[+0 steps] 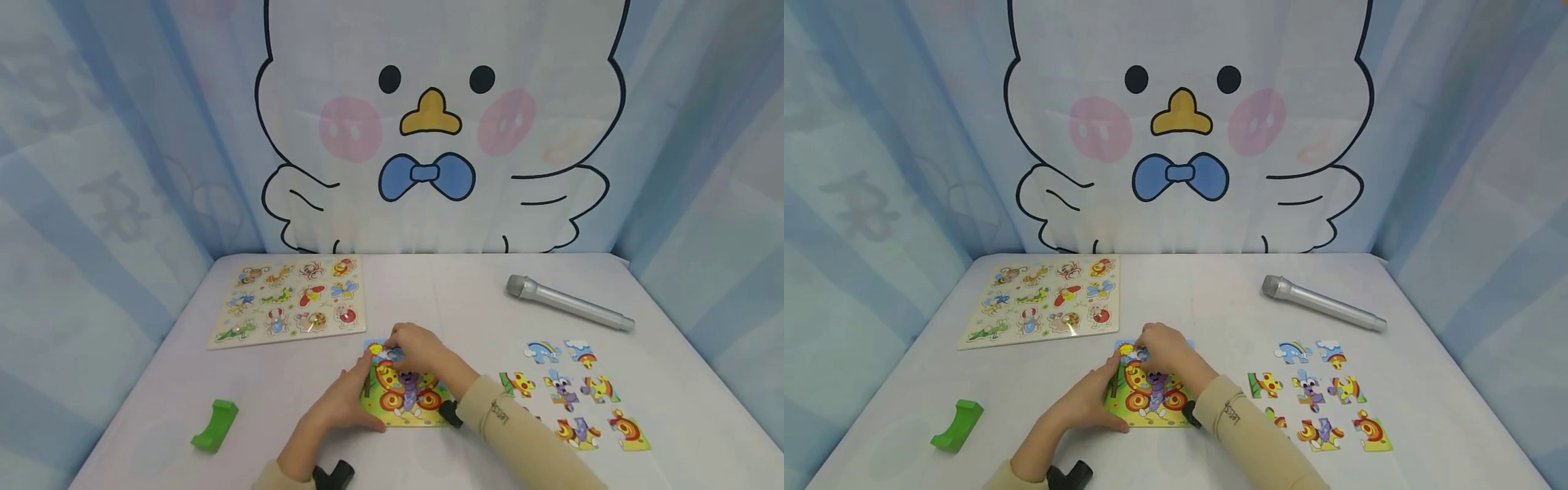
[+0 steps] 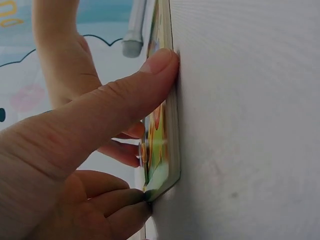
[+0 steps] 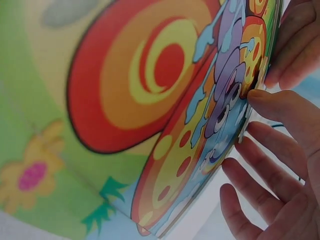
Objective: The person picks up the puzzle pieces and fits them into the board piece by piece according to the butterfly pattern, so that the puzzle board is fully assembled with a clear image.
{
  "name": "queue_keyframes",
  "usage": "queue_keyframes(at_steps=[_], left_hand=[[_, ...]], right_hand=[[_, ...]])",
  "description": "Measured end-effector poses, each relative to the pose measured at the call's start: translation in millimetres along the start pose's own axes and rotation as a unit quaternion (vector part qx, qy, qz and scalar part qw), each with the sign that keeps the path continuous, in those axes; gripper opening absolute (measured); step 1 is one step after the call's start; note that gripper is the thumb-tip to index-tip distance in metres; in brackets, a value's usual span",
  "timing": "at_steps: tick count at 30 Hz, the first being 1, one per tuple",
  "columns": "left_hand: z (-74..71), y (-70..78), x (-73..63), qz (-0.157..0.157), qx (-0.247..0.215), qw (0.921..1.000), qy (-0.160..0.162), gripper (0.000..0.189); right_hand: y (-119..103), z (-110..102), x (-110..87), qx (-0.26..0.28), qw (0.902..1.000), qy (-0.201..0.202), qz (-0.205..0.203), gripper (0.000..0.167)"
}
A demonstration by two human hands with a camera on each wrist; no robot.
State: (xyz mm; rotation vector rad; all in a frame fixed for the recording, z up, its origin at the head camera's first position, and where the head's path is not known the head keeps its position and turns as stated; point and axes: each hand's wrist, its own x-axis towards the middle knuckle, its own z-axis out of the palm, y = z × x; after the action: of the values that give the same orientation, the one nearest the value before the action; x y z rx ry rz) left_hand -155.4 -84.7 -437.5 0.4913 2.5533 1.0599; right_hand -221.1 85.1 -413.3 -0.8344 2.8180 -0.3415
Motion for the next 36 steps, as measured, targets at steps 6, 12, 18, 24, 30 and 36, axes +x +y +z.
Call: queue_keyframes(at_steps=[6, 12, 18, 24, 30, 36], left_hand=[[1.4, 3.7, -0.6, -0.005, 0.004, 1.0, 0.006, 0.119], [1.6, 6.0, -0.9, -0.004, 0.002, 1.0, 0.007, 0.119], [1.4, 6.9, -1.2, -0.015, 0.001, 0.9999, 0.006, 0.119], [1.8, 6.8, -1.6, -0.022, -0.001, 0.9998, 0.005, 0.12], [1.6, 4.6, -3.0, -0.012, 0.004, 0.9999, 0.007, 0.119], [0.6, 2.3, -3.6, -0.001, 0.008, 1.0, 0.005, 0.119]], right_hand=[[0.4, 1.8, 2.3, -0.003, 1.0, 0.003, -0.002, 0.036], [0.1, 2.1, 1.9, -0.006, 0.9999, 0.006, -0.013, 0.034], [0.3, 2.7, 1.9, 0.0, 0.9998, 0.006, -0.019, 0.033], [-1.3, 2.4, 1.9, 0.006, 0.9998, 0.009, -0.019, 0.034], [-0.6, 3.4, 1.4, 0.016, 0.9998, 0.004, -0.011, 0.036], [2.3, 1.3, -1.4, 0.064, 0.9979, 0.007, -0.008, 0.036]])
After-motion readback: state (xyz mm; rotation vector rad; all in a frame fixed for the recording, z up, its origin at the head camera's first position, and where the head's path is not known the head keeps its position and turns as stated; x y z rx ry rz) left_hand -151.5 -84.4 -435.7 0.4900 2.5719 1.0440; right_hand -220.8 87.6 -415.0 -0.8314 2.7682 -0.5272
